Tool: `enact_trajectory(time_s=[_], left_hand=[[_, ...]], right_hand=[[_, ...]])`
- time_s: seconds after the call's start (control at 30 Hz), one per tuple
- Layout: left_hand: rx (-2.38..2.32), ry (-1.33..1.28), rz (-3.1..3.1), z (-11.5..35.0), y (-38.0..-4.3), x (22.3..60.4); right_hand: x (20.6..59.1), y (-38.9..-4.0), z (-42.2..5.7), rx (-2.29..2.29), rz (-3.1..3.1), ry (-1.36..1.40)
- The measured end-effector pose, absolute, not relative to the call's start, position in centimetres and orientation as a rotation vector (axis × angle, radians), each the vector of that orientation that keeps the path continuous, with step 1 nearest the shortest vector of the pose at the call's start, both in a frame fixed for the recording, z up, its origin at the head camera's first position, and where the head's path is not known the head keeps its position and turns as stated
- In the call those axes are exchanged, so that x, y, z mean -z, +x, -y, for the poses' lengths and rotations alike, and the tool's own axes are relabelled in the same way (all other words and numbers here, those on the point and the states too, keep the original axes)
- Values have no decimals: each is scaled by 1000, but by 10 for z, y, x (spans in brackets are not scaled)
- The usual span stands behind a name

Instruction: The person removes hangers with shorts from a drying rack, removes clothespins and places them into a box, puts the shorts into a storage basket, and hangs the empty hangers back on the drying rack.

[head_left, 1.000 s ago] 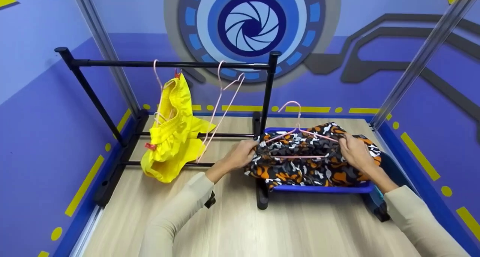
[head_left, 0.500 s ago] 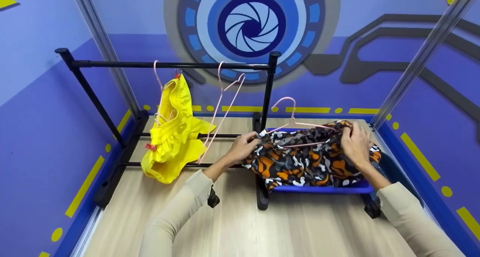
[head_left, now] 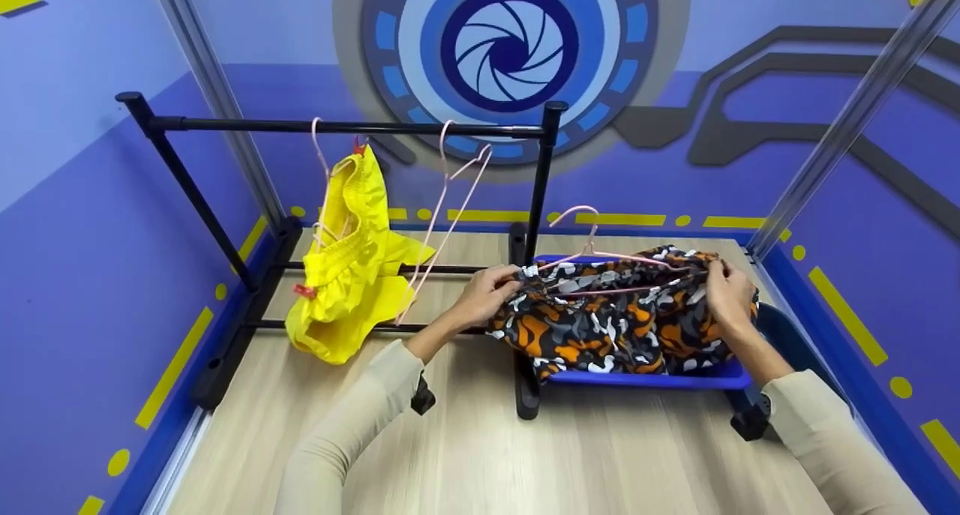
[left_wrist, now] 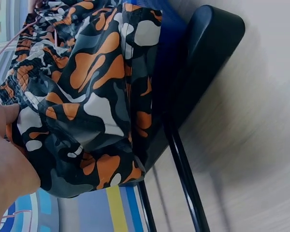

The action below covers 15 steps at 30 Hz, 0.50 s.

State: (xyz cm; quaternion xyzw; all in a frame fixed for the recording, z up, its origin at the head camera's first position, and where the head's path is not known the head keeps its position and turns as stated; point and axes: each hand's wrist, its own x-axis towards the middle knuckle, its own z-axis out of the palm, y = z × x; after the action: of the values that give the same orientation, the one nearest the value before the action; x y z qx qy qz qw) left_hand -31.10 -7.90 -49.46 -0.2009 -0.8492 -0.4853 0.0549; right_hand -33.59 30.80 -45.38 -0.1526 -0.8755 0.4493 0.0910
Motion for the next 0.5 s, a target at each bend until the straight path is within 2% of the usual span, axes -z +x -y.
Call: enact_trajectory(time_s=[0.2, 0.5], left_hand=[[1233, -776, 2597, 80, -316, 498], [1260, -835, 2566, 81, -318, 505]], right_hand=[[455, -338, -317, -1516, 2465, -600], [459, -338, -323, -2529, 1600, -462]])
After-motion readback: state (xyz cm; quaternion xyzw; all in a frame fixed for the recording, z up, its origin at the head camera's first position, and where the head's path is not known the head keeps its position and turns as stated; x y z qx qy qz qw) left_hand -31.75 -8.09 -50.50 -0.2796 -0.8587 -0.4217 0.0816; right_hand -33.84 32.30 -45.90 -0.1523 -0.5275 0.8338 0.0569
